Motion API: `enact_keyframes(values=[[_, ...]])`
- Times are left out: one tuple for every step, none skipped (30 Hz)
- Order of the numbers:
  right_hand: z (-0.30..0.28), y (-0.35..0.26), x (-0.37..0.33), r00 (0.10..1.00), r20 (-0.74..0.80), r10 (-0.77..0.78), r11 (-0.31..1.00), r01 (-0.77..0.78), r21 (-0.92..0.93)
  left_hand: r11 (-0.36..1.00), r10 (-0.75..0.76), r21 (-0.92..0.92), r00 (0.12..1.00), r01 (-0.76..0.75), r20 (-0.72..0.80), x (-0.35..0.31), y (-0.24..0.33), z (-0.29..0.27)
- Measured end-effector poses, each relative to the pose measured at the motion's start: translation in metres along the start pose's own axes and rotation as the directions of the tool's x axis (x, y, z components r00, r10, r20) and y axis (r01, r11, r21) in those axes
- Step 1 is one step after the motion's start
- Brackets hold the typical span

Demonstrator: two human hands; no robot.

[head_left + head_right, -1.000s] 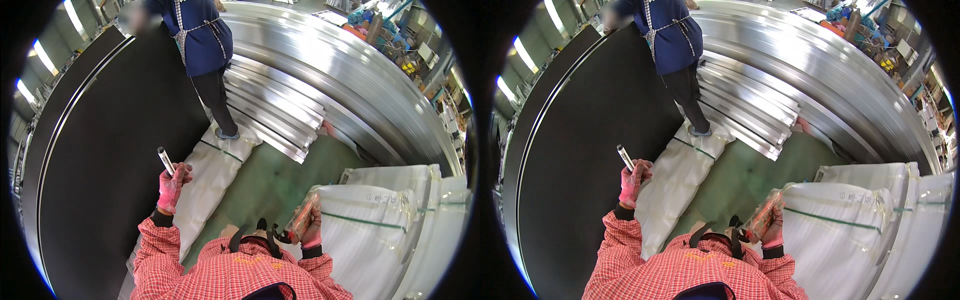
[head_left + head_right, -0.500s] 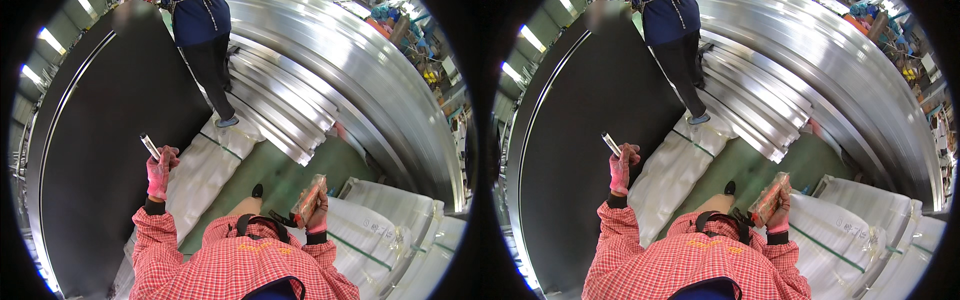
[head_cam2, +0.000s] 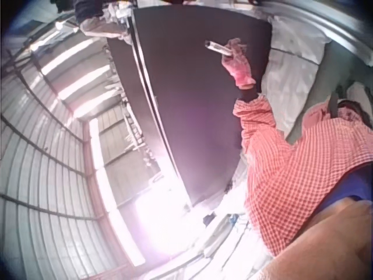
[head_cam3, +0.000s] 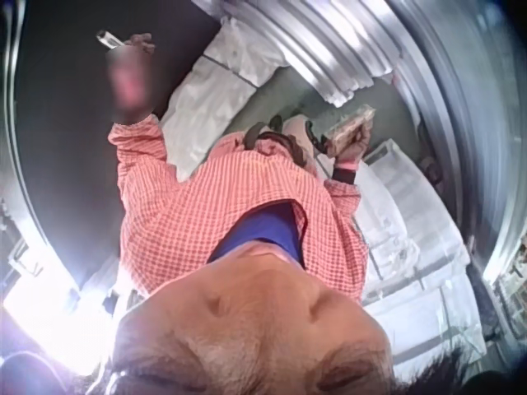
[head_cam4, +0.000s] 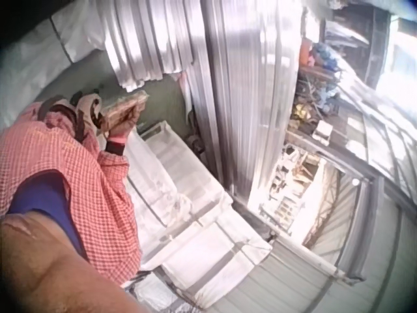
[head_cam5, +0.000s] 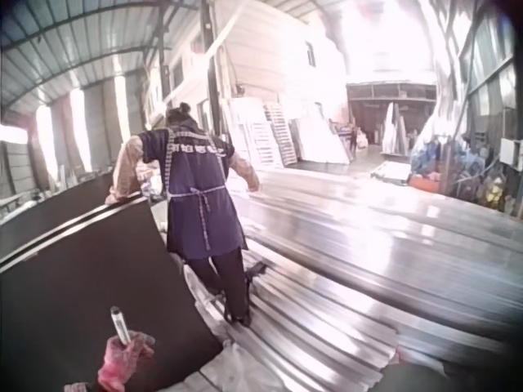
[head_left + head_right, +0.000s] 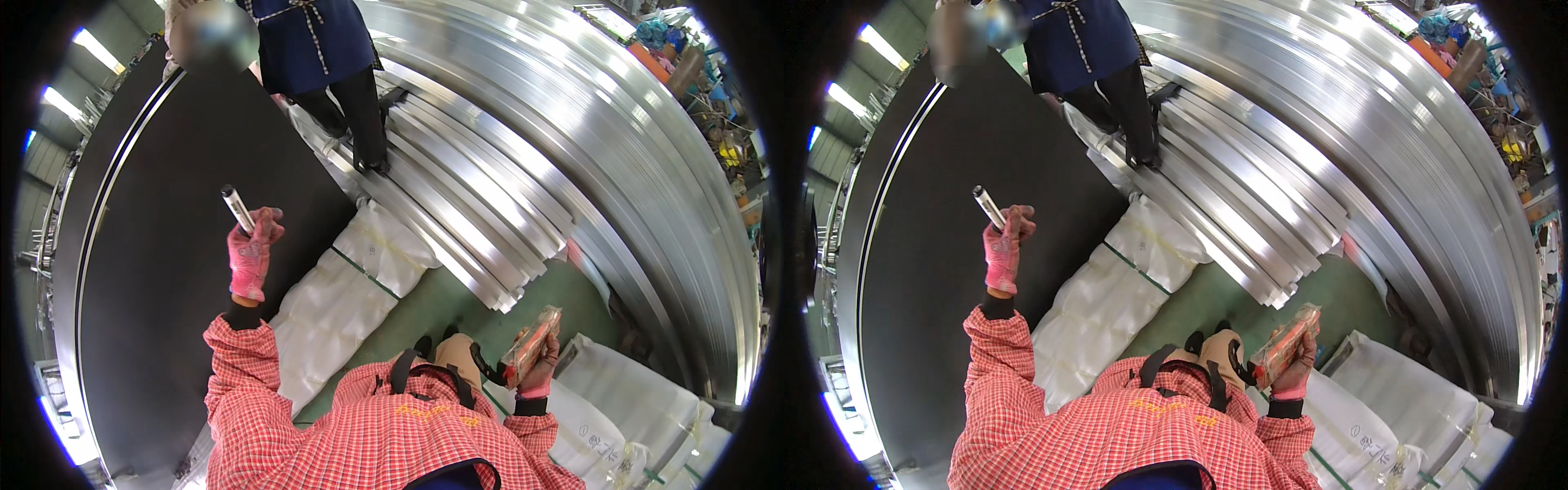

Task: The person writes Chinese characters on large white wrapped packages using a black marker, then walks through the warehouse and attaches a small packaged item to a hanging crane hook.

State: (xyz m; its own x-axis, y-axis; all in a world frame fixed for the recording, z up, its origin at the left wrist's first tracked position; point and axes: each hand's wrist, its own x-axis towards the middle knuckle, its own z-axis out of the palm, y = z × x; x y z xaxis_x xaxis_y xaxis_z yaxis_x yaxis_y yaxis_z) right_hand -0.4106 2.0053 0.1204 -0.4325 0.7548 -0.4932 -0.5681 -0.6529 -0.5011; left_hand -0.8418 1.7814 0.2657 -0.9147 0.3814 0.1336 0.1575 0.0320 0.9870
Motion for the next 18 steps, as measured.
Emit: enact_keyframes(values=[[0.002, 0.001, 0.011, 1.0, -0.024, 0.014, 1.0, -0.014, -0.017, 1.0, 0.006, 0.025, 1.0, -0.005, -0.022, 0.011, 0.003, 0.0], [0.005, 0.002, 0.022, 0.999, -0.047, 0.028, 0.999, -0.03, -0.034, 0.999, 0.011, 0.036, 1.0, -0.01, -0.012, 0.026, 0.004, -0.006], [0.012, 0.002, 0.036, 0.997, -0.067, 0.05, 0.997, -0.054, -0.058, 0.992, 0.108, -0.07, 0.993, -0.105, 0.039, 0.048, -0.009, -0.021], [0.012, 0.003, 0.055, 0.993, -0.053, 0.108, 0.994, -0.109, -0.011, 0.983, 0.18, -0.043, 0.984, -0.18, 0.0, 0.066, -0.006, -0.021], [0.015, 0.005, 0.075, 0.993, -0.035, 0.113, 0.993, -0.114, -0.028, 0.968, 0.252, -0.012, 0.967, -0.252, -0.038, 0.083, 0.0, -0.02], [0.021, 0.004, 0.093, 0.994, -0.019, 0.112, 0.993, -0.113, -0.044, 0.963, 0.264, -0.041, 0.961, -0.268, -0.083, 0.103, 0.006, -0.02], [0.031, 0.001, 0.112, 0.994, 0.008, 0.112, 0.992, -0.112, -0.058, 0.953, 0.285, -0.067, 0.949, -0.295, -0.134, 0.124, 0.013, -0.021], [0.044, -0.002, 0.129, 0.993, 0.036, 0.108, 0.99, -0.104, -0.09, 0.942, 0.296, -0.113, 0.941, -0.316, -0.164, 0.144, 0.021, -0.031], [0.056, -0.004, 0.144, 0.992, 0.043, 0.121, 0.988, -0.116, -0.106, 0.895, 0.412, 0.282, 0.884, -0.346, -0.221, 0.157, 0.029, -0.026], [0.07, -0.007, 0.157, 0.988, 0.053, 0.144, 0.983, -0.137, -0.121, 0.87, 0.434, 0.363, 0.866, -0.333, -0.248, 0.171, 0.036, -0.036], [0.084, -0.01, 0.168, 0.984, 0.063, 0.166, 0.978, -0.156, -0.136, 0.841, 0.458, 0.441, 0.846, -0.313, -0.272, 0.184, 0.044, -0.046], [0.096, -0.014, 0.175, 0.976, 0.079, 0.203, 0.974, -0.193, -0.119, 0.764, 0.462, 0.612, 0.837, -0.207, -0.293, 0.19, 0.058, -0.044], [0.108, -0.019, 0.186, 0.977, 0.088, 0.196, 0.975, -0.184, -0.128, 0.656, 0.458, 0.751, 0.83, -0.075, -0.317, 0.195, 0.075, -0.038], [0.12, -0.024, 0.198, 0.977, 0.097, 0.188, 0.975, -0.174, -0.137, 0.519, 0.457, 0.853, 0.822, 0.065, -0.341, 0.201, 0.087, -0.033], [0.126, -0.027, 0.208, 0.979, 0.103, 0.177, 0.976, -0.161, -0.15, 0.445, 0.482, 0.889, 0.809, 0.106, -0.337, 0.209, 0.088, -0.034], [0.127, -0.031, 0.227, 0.968, 0.147, 0.206, 0.967, -0.178, -0.184, 0.364, 0.5, 0.918, 0.799, 0.157, -0.335, 0.221, 0.088, -0.039], [0.13, -0.036, 0.242, 0.965, 0.164, 0.206, 0.962, -0.168, -0.217, 0.281, 0.517, 0.937, 0.79, 0.207, -0.329, 0.231, 0.088, -0.045], [0.137, -0.04, 0.248, 0.963, 0.182, 0.198, 0.958, -0.151, -0.243, 0.281, 0.512, 0.939, 0.796, 0.198, -0.321, 0.239, 0.087, -0.048]])
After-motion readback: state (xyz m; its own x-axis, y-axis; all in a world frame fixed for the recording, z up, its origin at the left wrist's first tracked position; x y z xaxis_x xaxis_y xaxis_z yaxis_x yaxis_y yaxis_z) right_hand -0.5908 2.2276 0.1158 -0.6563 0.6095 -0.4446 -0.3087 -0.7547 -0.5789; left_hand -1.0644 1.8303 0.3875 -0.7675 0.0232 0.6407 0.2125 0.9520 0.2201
